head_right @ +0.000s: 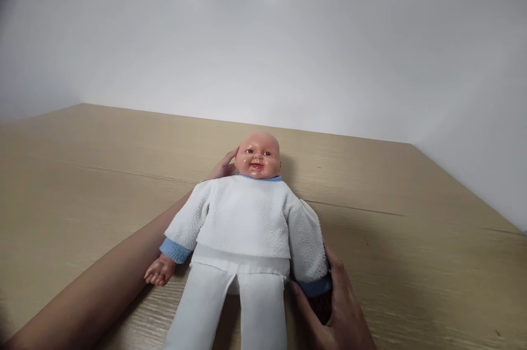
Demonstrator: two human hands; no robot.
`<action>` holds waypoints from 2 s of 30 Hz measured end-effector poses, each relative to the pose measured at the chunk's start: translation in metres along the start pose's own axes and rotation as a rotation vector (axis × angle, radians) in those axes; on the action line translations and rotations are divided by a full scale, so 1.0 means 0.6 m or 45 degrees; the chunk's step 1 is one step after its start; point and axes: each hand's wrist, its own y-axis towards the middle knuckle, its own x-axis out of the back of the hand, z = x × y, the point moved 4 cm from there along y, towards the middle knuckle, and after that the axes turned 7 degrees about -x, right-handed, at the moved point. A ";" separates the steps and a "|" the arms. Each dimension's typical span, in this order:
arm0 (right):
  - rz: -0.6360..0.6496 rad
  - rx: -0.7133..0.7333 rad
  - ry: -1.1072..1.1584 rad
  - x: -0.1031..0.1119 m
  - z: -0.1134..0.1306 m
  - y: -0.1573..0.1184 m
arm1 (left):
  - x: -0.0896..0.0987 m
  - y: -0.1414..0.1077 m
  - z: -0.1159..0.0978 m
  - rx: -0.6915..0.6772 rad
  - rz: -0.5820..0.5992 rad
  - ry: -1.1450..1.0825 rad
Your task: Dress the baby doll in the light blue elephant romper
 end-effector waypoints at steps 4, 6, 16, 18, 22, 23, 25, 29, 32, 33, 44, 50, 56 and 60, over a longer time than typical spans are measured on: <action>-0.007 0.068 -0.009 0.001 -0.005 -0.002 | 0.015 0.009 -0.012 0.362 0.124 0.212; -0.008 0.092 -0.011 0.002 -0.008 -0.002 | 0.018 0.012 -0.017 0.374 0.156 0.299; 0.003 0.206 0.007 0.003 -0.001 -0.011 | 0.028 0.007 -0.022 0.221 0.165 0.477; -0.005 0.223 -0.003 0.003 0.002 -0.012 | 0.029 0.005 -0.024 0.206 0.172 0.528; -0.033 0.268 -0.036 0.004 0.003 -0.011 | 0.028 0.002 -0.021 0.200 0.161 0.558; -0.029 0.277 -0.038 0.004 0.003 -0.011 | 0.029 0.002 -0.020 0.203 0.158 0.551; -0.026 0.287 -0.037 0.003 0.002 -0.010 | 0.032 0.003 -0.020 0.179 0.154 0.538; -0.027 0.292 -0.011 0.000 0.004 -0.011 | 0.043 0.014 -0.027 0.023 0.138 0.584; -0.028 0.299 -0.005 -0.001 0.006 -0.012 | 0.050 0.021 -0.027 -0.022 0.135 0.625; -0.032 0.299 -0.009 -0.001 0.007 -0.011 | 0.051 0.023 -0.027 -0.029 0.139 0.629; -0.022 0.284 0.047 -0.003 0.024 -0.012 | 0.038 0.020 -0.027 0.035 0.205 0.636; -0.033 0.316 0.052 -0.005 0.031 -0.012 | 0.039 0.015 -0.028 0.076 0.144 0.631; -0.059 0.394 0.059 -0.007 0.031 -0.002 | 0.049 0.009 -0.030 0.104 0.087 0.623; -0.096 0.490 0.055 -0.009 0.028 0.009 | 0.066 -0.006 -0.049 -0.035 -0.066 0.637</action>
